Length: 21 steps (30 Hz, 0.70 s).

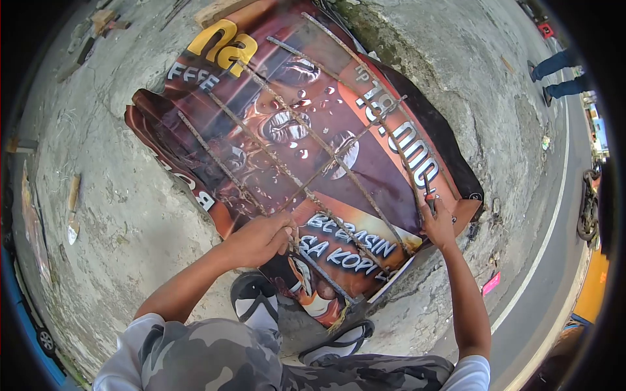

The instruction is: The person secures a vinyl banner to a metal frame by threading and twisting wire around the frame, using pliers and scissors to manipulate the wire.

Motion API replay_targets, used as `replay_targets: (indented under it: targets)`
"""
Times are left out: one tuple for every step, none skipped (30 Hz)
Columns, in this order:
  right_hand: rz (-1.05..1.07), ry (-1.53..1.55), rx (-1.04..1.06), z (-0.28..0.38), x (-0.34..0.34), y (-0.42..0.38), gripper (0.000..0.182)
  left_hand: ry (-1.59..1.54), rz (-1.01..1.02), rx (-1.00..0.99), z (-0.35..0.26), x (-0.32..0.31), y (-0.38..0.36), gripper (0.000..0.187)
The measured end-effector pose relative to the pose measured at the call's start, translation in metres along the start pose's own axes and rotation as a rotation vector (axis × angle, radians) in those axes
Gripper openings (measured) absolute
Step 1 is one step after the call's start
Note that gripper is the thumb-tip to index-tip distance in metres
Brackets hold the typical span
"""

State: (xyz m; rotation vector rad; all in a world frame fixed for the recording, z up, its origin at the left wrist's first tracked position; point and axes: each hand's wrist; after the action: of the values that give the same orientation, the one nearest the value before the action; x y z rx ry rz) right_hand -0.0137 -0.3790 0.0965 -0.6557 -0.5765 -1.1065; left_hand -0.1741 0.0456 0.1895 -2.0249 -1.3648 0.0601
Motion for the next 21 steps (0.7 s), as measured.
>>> replay_targets:
  targets:
    - [-0.023, -0.057, 0.043, -0.013, 0.0, -0.002, 0.039, -0.014, -0.029, 0.018, 0.0, 0.002, -0.001, 0.017]
    - [-0.049, -0.107, 0.077, -0.029, 0.0, -0.004, 0.039, -0.028, -0.06, 0.036, 0.0, 0.005, 0.0, 0.017]
    - [-0.074, -0.156, 0.117, -0.048, 0.001, -0.003, 0.039, -0.051, -0.094, 0.041, 0.001, 0.008, 0.001, 0.017]
    - [-0.098, -0.268, 0.174, -0.056, 0.007, -0.006, 0.041, -0.075, -0.127, 0.05, 0.002, 0.01, 0.002, 0.017]
    - [-0.128, -0.382, 0.228, -0.064, 0.013, -0.01, 0.043, -0.097, -0.163, 0.06, 0.003, 0.013, 0.003, 0.017]
    - [-0.119, -0.285, 0.078, -0.062, 0.018, -0.013, 0.045, -0.092, -0.184, 0.075, 0.001, 0.016, 0.003, 0.017]
    - [-0.11, -0.185, -0.068, -0.061, 0.019, -0.016, 0.048, -0.087, -0.207, 0.093, -0.002, 0.018, 0.003, 0.017]
    - [-0.103, -0.08, -0.213, -0.059, 0.022, -0.018, 0.051, -0.081, -0.232, 0.111, -0.003, 0.02, 0.004, 0.017]
    - [-0.113, -0.051, -0.245, -0.067, 0.022, -0.019, 0.051, -0.121, -0.266, 0.117, -0.002, 0.02, 0.004, 0.018]
    - [-0.115, -0.04, -0.229, -0.08, 0.021, -0.018, 0.049, -0.155, -0.277, 0.122, -0.003, 0.02, 0.005, 0.017]
    - [-0.117, -0.03, -0.213, -0.093, 0.02, -0.018, 0.048, -0.191, -0.288, 0.129, -0.004, 0.02, 0.004, 0.017]
    - [-0.119, -0.021, -0.198, -0.095, 0.023, -0.018, 0.046, -0.227, -0.299, 0.134, -0.005, 0.02, 0.005, 0.017]
    - [-0.112, -0.017, -0.235, -0.096, 0.025, -0.018, 0.045, -0.228, -0.305, 0.186, -0.005, 0.021, 0.005, 0.017]
    - [-0.109, 0.01, -0.238, -0.097, 0.026, -0.018, 0.045, -0.24, -0.304, 0.186, -0.006, 0.021, 0.005, 0.017]
    - [-0.106, 0.039, -0.241, -0.096, 0.028, -0.018, 0.044, -0.25, -0.303, 0.188, -0.006, 0.02, 0.005, 0.017]
    - [-0.104, 0.068, -0.247, -0.095, 0.03, -0.019, 0.044, -0.26, -0.299, 0.19, -0.005, 0.02, 0.005, 0.017]
    - [-0.112, 0.07, -0.195, -0.095, 0.034, -0.021, 0.043, -0.274, -0.298, 0.15, 0.005, 0.017, 0.008, 0.015]
    - [-0.119, 0.072, -0.144, -0.099, 0.037, -0.023, 0.043, -0.32, -0.305, 0.145, 0.006, 0.016, 0.009, 0.015]
    - [-0.152, 0.128, -0.27, -0.07, 0.045, -0.023, 0.042, -0.367, -0.313, 0.142, 0.007, 0.014, 0.009, 0.015]
    - [-0.185, 0.185, -0.394, -0.053, 0.051, -0.022, 0.042, -0.414, -0.323, 0.139, 0.008, 0.013, 0.01, 0.015]
    - [-0.21, 0.152, -0.37, -0.06, 0.054, -0.022, 0.044, -0.498, -0.294, 0.142, 0.01, 0.014, 0.01, 0.016]
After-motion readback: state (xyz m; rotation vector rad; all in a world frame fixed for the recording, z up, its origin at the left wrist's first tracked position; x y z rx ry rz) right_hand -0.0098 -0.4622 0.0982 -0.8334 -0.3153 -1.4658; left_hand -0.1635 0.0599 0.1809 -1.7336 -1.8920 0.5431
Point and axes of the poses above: each hand's wrist, its own y-axis towards the middle knuckle, its own x-axis out of the back of the hand, z = x × y, and after that the axes turned 9 degrees about x, right-handed
